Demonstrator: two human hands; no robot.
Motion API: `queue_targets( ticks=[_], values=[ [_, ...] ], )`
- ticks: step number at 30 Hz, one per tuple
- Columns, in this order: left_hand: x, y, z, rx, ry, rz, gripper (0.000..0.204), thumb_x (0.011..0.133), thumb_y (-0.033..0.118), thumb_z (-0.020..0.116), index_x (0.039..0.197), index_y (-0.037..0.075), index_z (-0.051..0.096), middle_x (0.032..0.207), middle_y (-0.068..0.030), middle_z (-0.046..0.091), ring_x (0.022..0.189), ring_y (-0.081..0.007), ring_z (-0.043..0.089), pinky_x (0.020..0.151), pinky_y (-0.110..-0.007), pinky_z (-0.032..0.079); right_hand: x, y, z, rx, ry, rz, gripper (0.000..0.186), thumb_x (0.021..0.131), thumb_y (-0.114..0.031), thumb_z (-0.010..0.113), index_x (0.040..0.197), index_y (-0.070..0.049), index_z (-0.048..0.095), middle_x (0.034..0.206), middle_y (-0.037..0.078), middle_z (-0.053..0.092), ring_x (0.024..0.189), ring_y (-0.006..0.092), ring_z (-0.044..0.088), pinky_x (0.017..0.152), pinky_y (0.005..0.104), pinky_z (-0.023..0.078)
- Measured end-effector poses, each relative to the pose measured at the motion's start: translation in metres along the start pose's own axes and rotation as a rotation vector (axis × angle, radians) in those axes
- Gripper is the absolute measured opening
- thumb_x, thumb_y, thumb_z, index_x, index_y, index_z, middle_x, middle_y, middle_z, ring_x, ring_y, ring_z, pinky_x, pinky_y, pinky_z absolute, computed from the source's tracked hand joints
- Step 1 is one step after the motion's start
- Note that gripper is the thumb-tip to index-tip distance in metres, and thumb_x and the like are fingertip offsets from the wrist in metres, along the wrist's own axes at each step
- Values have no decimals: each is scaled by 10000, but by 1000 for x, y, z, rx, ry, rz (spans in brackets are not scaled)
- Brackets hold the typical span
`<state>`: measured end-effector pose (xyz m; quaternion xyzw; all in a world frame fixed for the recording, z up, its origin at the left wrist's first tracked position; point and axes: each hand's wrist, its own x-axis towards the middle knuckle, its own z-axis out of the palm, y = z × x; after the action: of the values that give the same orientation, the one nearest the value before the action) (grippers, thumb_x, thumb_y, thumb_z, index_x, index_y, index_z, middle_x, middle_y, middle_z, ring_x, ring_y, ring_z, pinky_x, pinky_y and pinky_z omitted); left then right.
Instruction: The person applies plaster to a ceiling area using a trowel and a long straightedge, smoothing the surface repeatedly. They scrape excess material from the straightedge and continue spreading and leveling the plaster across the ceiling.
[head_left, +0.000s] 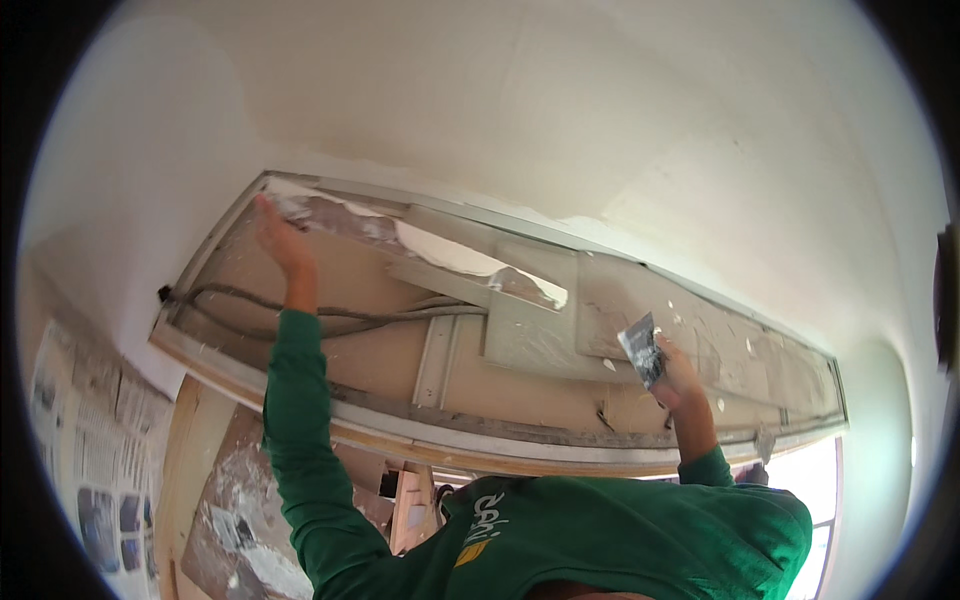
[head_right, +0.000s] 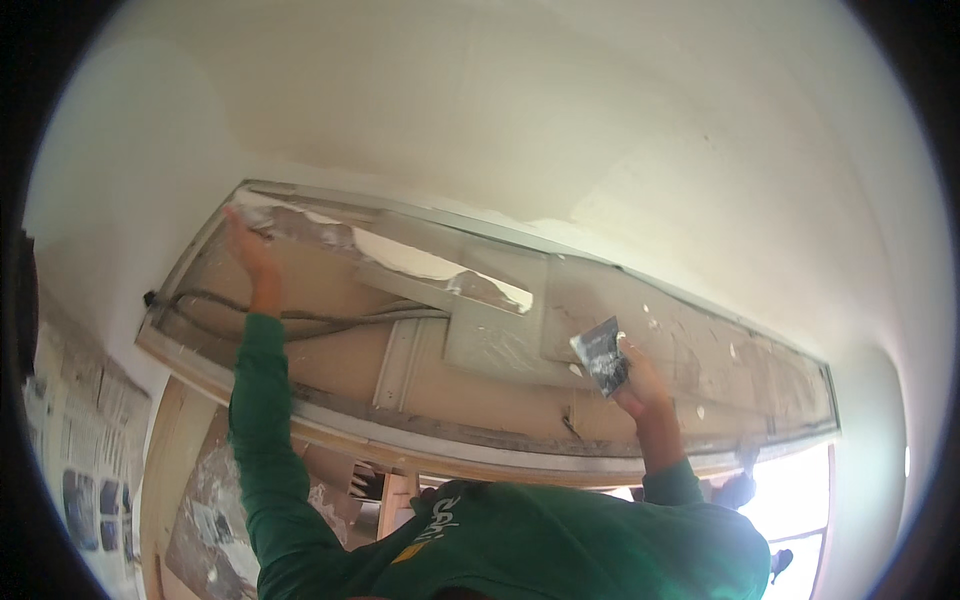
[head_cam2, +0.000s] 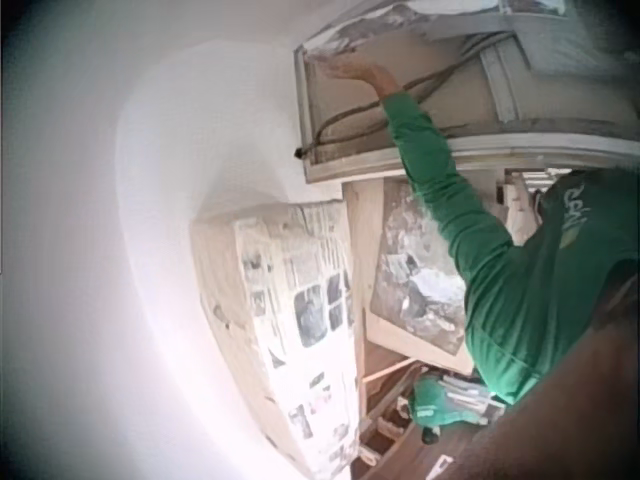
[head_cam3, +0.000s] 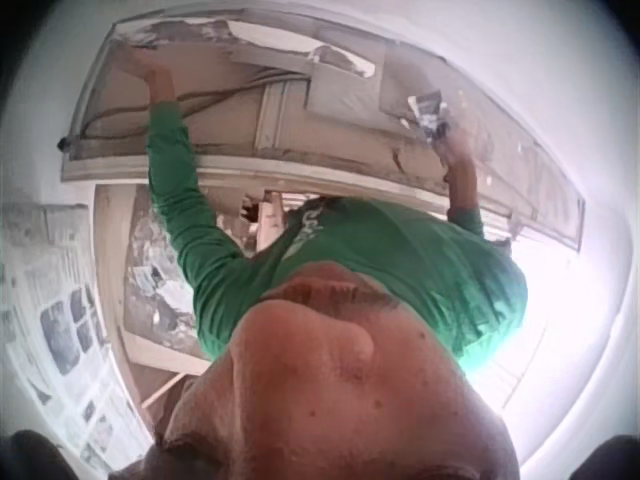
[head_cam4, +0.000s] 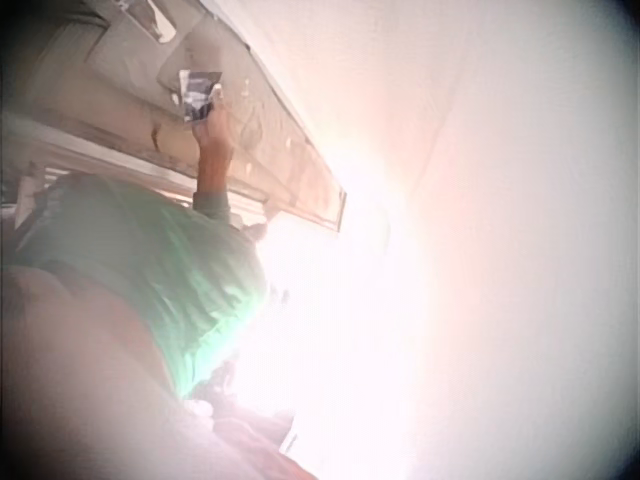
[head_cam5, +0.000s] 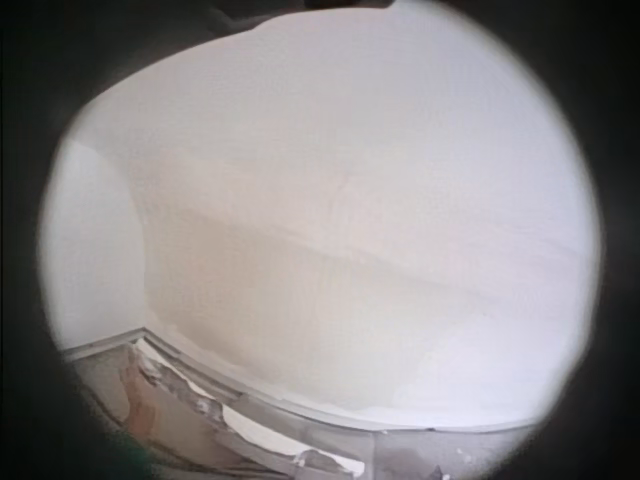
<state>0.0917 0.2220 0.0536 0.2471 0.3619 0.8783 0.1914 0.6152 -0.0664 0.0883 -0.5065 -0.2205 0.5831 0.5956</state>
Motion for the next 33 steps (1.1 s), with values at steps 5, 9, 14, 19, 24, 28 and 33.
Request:
queue_targets(
  ticks=[5, 9, 14, 19, 24, 28, 33],
  values=[
    [-7, 5, -5, -16, -12, -171, 689, 975, 487, 495, 1325, -106, 472, 1195, -148, 554, 1040, -238, 514, 949, -359, 397, -12, 8, -11, -49, -79, -124, 344, 960, -138, 517, 1267, 8, 469, 1192, 122, 586, 1076, 212, 593, 946, 354, 480],
    [-17, 14, 0, 52, 22, -187, 734, 967, 531, 484, 1320, -112, 466, 1206, -148, 551, 1048, -242, 513, 961, -353, 393, 17, 15, 4, -48, -39, -162, 316, 914, -128, 600, 1197, -16, 516, 1101, 66, 619, 1039, 177, 605, 944, 341, 482],
    [-9, 1, -9, 179, -40, -226, 806, 957, 572, 470, 1341, -133, 405, 1317, -178, 489, 1153, -260, 498, 1033, -370, 373, 56, 50, 1, 72, 72, -37, 276, 933, -102, 578, 1172, 23, 522, 1079, 83, 604, 960, 189, 621, 872, 336, 524],
    [-9, -4, -9, 144, -49, -200, 754, 974, 580, 409, 1231, -124, 488, 1167, -194, 559, 1021, -261, 565, 926, -369, 465, 79, 87, 11, 99, 227, 81, 184, 924, -112, 612, 1076, -16, 574, 1034, 59, 640, 922, 169, 632, 876, 319, 528],
    [-13, -8, -10, 165, -67, -218, 690, 994, 550, 395, 1206, -99, 493, 1162, -146, 569, 1005, -221, 566, 886, -347, 465, 89, 88, 38, 98, 245, 70, 155, 891, -76, 649, 1022, -27, 579, 975, 50, 632, 892, 170, 635, 787, 315, 547],
    [-11, -11, -13, 175, -88, -177, 697, 998, 552, 380, 1200, -105, 491, 1143, -138, 569, 980, -212, 562, 855, -335, 465, 95, 91, 41, 36, 280, 123, 163, 885, -85, 665, 1015, -30, 583, 980, 52, 634, 888, 181, 636, 784, 330, 544],
    [-13, -14, -9, 172, -24, -173, 714, 987, 568, 399, 1199, -108, 488, 1082, -118, 569, 898, -202, 547, 785, -323, 471, 107, 91, 37, -32, 233, 155, 217, 884, -104, 675, 1059, -9, 591, 1005, 63, 639, 901, 185, 641, 800, 335, 534]
  ],
)
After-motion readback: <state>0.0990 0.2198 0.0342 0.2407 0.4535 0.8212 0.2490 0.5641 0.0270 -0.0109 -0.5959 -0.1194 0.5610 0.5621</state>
